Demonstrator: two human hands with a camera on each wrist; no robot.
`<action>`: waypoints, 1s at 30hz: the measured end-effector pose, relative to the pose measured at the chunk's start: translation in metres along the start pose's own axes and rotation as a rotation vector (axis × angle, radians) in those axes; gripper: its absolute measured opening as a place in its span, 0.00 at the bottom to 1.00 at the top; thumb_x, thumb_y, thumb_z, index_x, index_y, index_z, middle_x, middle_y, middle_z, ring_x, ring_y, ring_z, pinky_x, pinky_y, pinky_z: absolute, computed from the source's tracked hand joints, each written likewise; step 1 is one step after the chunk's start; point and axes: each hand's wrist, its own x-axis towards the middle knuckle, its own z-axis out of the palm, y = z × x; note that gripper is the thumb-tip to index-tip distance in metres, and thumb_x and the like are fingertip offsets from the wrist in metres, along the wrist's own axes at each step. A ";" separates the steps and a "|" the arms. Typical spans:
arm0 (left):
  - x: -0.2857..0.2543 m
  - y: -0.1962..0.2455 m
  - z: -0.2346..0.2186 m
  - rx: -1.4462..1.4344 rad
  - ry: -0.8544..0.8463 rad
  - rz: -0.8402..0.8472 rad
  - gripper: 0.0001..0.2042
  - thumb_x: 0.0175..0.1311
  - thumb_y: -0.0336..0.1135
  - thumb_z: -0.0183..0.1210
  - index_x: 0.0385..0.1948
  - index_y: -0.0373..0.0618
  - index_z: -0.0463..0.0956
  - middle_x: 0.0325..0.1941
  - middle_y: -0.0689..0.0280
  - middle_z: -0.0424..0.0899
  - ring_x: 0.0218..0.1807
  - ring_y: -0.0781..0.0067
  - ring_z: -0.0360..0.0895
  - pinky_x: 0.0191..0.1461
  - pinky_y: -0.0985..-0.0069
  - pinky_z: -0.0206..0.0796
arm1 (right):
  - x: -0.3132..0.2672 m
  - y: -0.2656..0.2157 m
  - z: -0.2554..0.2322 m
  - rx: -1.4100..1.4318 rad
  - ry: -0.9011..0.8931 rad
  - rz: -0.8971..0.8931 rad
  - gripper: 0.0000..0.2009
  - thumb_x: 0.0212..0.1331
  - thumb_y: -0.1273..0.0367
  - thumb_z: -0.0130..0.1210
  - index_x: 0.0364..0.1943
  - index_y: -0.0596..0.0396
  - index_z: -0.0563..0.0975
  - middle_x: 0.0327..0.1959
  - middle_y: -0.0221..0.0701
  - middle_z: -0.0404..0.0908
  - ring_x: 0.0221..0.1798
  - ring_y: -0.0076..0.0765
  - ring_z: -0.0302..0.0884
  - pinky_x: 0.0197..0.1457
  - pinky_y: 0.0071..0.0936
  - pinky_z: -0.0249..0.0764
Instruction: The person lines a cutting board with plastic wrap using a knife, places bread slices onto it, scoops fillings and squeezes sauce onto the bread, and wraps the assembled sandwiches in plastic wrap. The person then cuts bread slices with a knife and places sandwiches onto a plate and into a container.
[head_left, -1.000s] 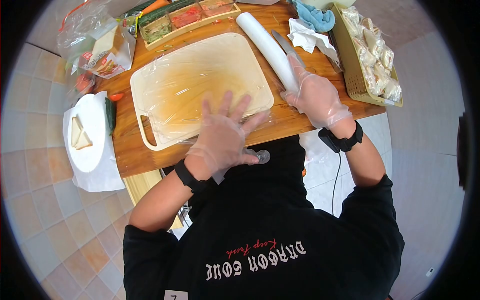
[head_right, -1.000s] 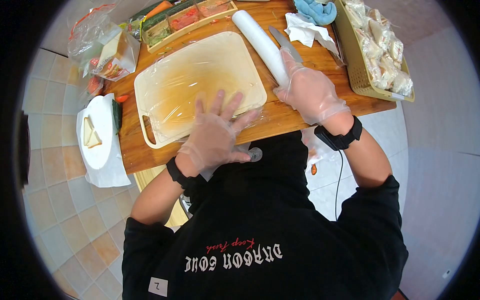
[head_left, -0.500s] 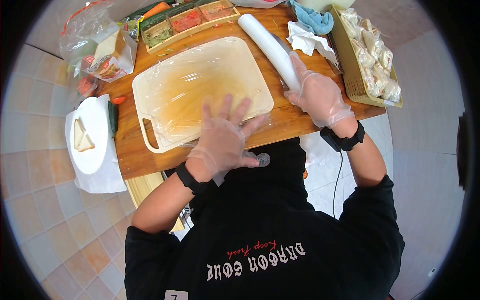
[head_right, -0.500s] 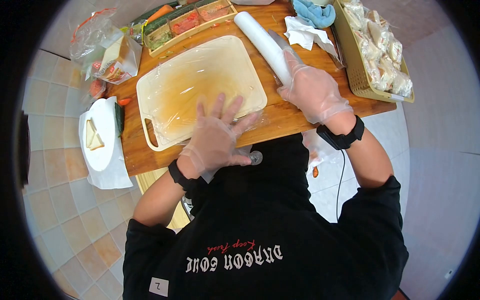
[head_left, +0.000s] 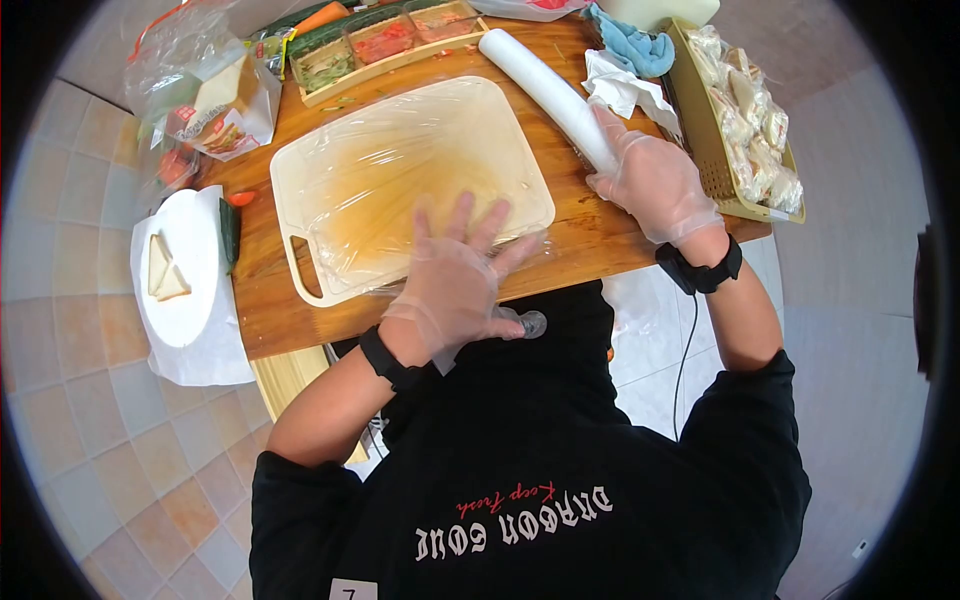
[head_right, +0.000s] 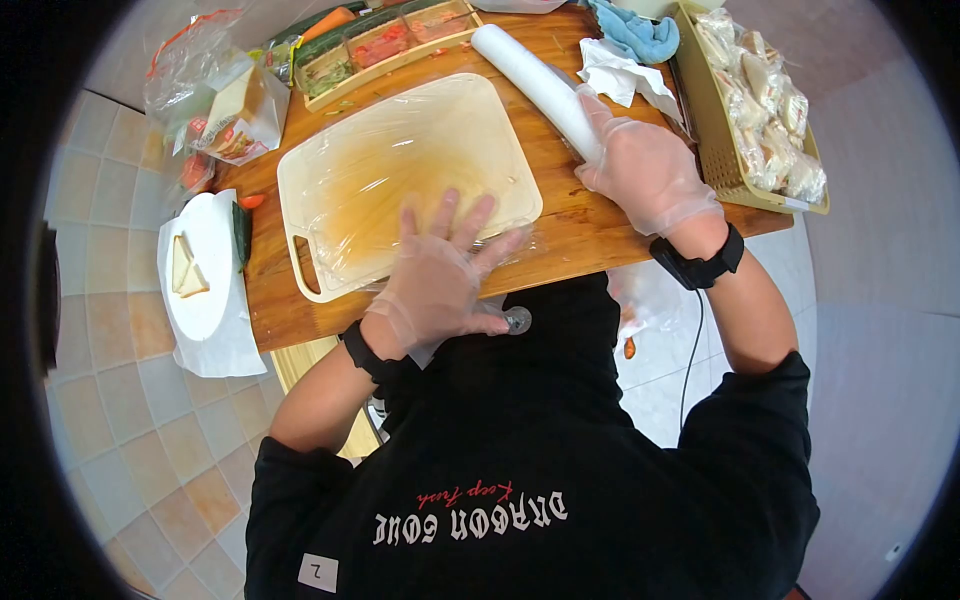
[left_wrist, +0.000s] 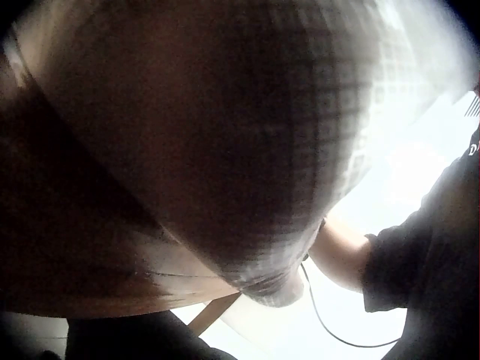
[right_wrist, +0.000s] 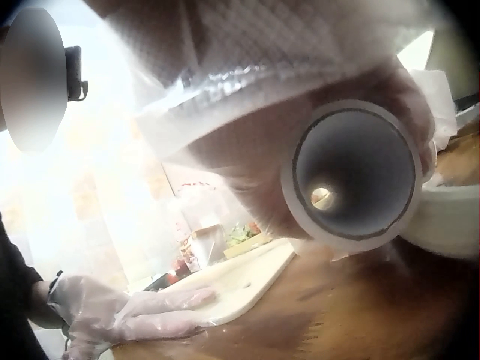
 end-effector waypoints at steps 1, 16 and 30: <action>0.000 0.000 -0.001 -0.001 0.001 -0.002 0.50 0.50 0.78 0.62 0.79 0.75 0.59 0.84 0.58 0.57 0.82 0.37 0.53 0.75 0.25 0.37 | 0.001 0.001 -0.001 -0.005 0.005 -0.006 0.42 0.61 0.58 0.67 0.78 0.57 0.63 0.46 0.49 0.86 0.49 0.54 0.86 0.54 0.46 0.79; 0.001 -0.008 -0.051 -0.145 0.138 -0.035 0.50 0.57 0.69 0.65 0.79 0.53 0.60 0.84 0.47 0.54 0.83 0.36 0.52 0.77 0.23 0.39 | -0.001 0.001 -0.002 0.113 -0.012 -0.038 0.44 0.61 0.59 0.66 0.79 0.57 0.58 0.46 0.52 0.84 0.49 0.58 0.83 0.56 0.47 0.77; 0.112 -0.088 -0.009 -0.066 -0.076 -0.034 0.40 0.71 0.54 0.55 0.79 0.39 0.53 0.86 0.50 0.51 0.86 0.49 0.49 0.84 0.44 0.43 | -0.001 -0.008 -0.007 0.118 -0.063 0.002 0.43 0.61 0.60 0.65 0.79 0.59 0.58 0.46 0.51 0.85 0.47 0.58 0.85 0.53 0.49 0.79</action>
